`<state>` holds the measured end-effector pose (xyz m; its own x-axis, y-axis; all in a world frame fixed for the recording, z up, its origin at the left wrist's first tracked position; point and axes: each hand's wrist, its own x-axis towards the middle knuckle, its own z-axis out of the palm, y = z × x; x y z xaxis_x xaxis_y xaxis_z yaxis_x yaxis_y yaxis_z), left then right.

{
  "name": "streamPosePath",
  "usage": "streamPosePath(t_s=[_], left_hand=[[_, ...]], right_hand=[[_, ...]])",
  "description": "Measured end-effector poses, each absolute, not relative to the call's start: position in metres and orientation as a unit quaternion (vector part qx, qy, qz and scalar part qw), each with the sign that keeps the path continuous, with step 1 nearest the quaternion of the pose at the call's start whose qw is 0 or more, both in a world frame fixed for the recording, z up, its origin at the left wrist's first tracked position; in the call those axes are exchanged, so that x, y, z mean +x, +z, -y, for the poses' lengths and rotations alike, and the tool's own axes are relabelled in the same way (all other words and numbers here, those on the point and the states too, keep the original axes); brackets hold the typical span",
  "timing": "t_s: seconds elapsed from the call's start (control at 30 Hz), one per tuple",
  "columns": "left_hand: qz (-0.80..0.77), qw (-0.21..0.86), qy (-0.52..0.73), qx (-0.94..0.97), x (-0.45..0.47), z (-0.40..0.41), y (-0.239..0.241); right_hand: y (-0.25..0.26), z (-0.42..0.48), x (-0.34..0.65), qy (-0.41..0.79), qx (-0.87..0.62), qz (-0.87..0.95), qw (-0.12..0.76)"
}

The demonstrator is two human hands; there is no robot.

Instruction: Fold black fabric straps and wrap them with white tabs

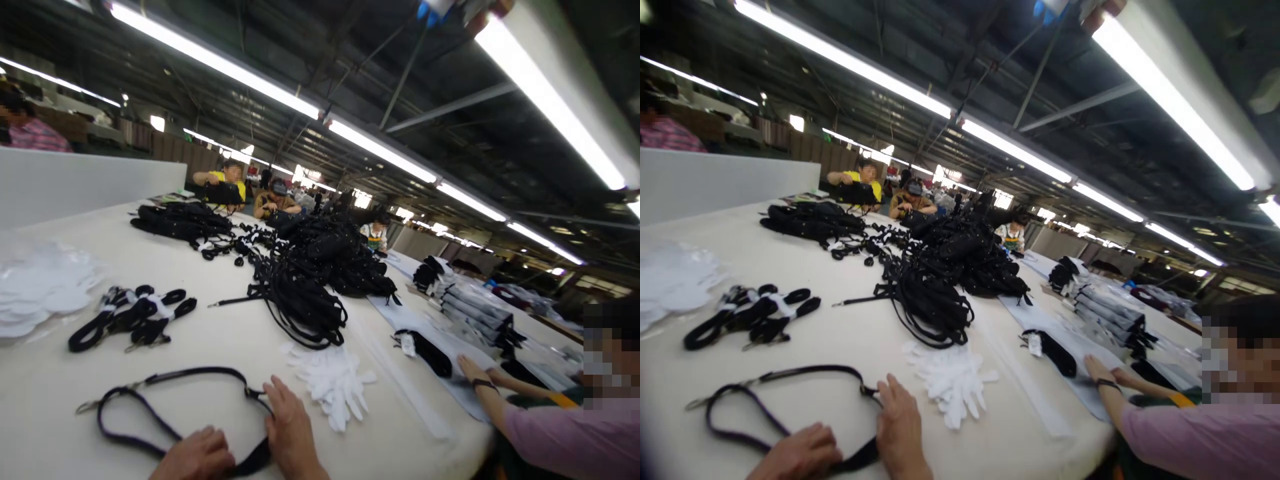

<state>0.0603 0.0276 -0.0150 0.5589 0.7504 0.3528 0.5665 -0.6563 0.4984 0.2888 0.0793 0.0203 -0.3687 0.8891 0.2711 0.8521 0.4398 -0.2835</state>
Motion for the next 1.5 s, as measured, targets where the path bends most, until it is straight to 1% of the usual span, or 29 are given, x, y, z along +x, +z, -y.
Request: streamPosePath(t_s=[0.07,0.13,0.23,0.37,0.47,0.53,0.57,0.6,0.7,0.77,0.97,1.13,1.27,1.37,1.5], left_hand=[[-0.403,0.179,0.256,0.860,0.060,-0.023,-0.021],[-0.414,0.186,0.237,0.859,0.059,-0.019,-0.021],[-0.417,0.190,0.230,0.859,0.057,-0.016,-0.016],[-0.422,0.191,0.214,0.860,0.057,-0.016,-0.013],[-0.425,0.192,0.208,0.860,0.057,-0.016,-0.013],[-0.424,0.188,0.214,0.859,0.056,-0.016,-0.014],[-0.424,0.185,0.220,0.859,0.056,-0.015,-0.014],[-0.425,0.180,0.225,0.858,0.056,-0.015,-0.013],[-0.435,0.169,0.245,0.849,0.055,-0.014,-0.014],[-0.450,0.165,0.255,0.840,0.053,-0.014,-0.017],[-0.512,0.140,0.299,0.793,0.039,-0.011,-0.023],[-0.537,0.106,0.365,0.753,0.026,0.005,-0.016],[-0.469,0.096,0.371,0.796,0.027,0.021,-0.016],[-0.410,0.113,0.321,0.846,0.036,0.026,-0.021],[-0.398,0.100,0.278,0.869,0.046,0.023,-0.025]], right_hand=[[0.025,-0.079,0.293,0.115,-0.557,0.796,0.207],[0.029,-0.082,0.297,0.169,-0.568,0.769,0.239],[0.035,-0.083,0.301,0.207,-0.581,0.737,0.275],[0.039,-0.078,0.300,0.167,-0.575,0.752,0.274],[0.038,-0.075,0.292,0.132,-0.575,0.775,0.227],[0.035,-0.078,0.286,0.134,-0.586,0.773,0.204],[0.034,-0.081,0.284,0.155,-0.591,0.763,0.209],[0.032,-0.084,0.283,0.203,-0.598,0.740,0.233],[0.028,-0.096,0.285,0.413,-0.602,0.595,0.337],[0.024,-0.101,0.288,0.508,-0.592,0.504,0.371],[0.015,-0.105,0.294,0.629,-0.564,0.353,0.403],[0.014,-0.110,0.280,0.661,-0.541,0.311,0.418],[0.014,-0.118,0.267,0.648,-0.555,0.337,0.397],[0.017,-0.122,0.265,0.602,-0.587,0.385,0.381],[0.026,-0.123,0.273,0.506,-0.619,0.474,0.370]])
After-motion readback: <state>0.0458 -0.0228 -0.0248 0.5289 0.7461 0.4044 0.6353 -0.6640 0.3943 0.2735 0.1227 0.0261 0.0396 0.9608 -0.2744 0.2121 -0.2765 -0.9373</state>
